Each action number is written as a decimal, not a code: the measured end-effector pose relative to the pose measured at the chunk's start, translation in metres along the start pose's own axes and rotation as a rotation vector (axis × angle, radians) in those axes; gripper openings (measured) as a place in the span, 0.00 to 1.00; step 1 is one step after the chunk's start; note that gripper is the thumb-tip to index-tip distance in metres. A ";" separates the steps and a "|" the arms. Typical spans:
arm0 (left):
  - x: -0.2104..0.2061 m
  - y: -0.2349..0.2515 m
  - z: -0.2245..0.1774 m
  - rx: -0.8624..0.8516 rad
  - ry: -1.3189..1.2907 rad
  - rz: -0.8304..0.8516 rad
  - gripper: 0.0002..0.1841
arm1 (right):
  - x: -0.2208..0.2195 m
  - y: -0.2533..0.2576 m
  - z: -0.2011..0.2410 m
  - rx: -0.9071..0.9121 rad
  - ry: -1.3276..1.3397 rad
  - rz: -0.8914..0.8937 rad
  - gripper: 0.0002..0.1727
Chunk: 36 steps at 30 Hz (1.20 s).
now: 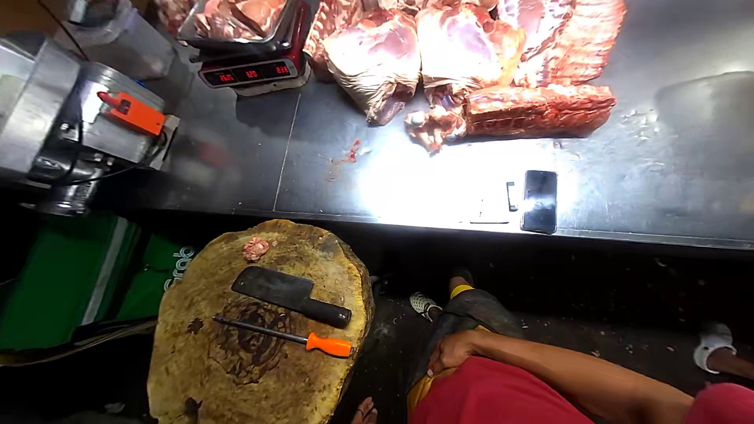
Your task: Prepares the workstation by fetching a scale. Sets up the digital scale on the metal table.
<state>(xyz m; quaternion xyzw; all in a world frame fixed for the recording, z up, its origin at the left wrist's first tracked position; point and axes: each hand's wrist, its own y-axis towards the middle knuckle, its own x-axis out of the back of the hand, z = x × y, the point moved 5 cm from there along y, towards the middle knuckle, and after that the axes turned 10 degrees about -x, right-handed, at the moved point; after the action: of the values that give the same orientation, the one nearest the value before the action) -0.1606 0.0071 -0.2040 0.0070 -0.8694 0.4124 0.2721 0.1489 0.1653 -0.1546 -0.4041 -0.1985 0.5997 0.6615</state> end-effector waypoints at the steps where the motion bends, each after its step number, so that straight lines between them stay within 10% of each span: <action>1: -0.001 0.000 -0.020 -0.028 -0.069 0.015 0.23 | 0.001 0.005 -0.004 -0.030 -0.007 0.029 0.28; 6: -0.073 -0.010 -0.128 -0.211 -0.349 0.216 0.24 | 0.013 0.024 -0.013 -0.082 -0.057 -0.005 0.28; 13: -0.107 -0.004 -0.133 -0.141 -0.380 0.346 0.23 | 0.041 0.025 -0.015 0.006 -0.084 -0.037 0.21; 28: -0.134 0.058 -0.268 -0.209 0.454 0.597 0.25 | 0.123 -0.016 -0.030 0.014 -0.149 -0.025 0.24; 36: -0.141 0.074 -0.333 -0.216 -0.162 0.406 0.20 | 0.136 -0.025 -0.033 -0.019 0.000 -0.196 0.23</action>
<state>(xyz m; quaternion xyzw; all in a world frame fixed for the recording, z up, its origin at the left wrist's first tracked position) 0.0976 0.2660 -0.1534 -0.1638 -0.9111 0.3612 0.1121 0.2166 0.2867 -0.1853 -0.3889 -0.2426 0.5300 0.7134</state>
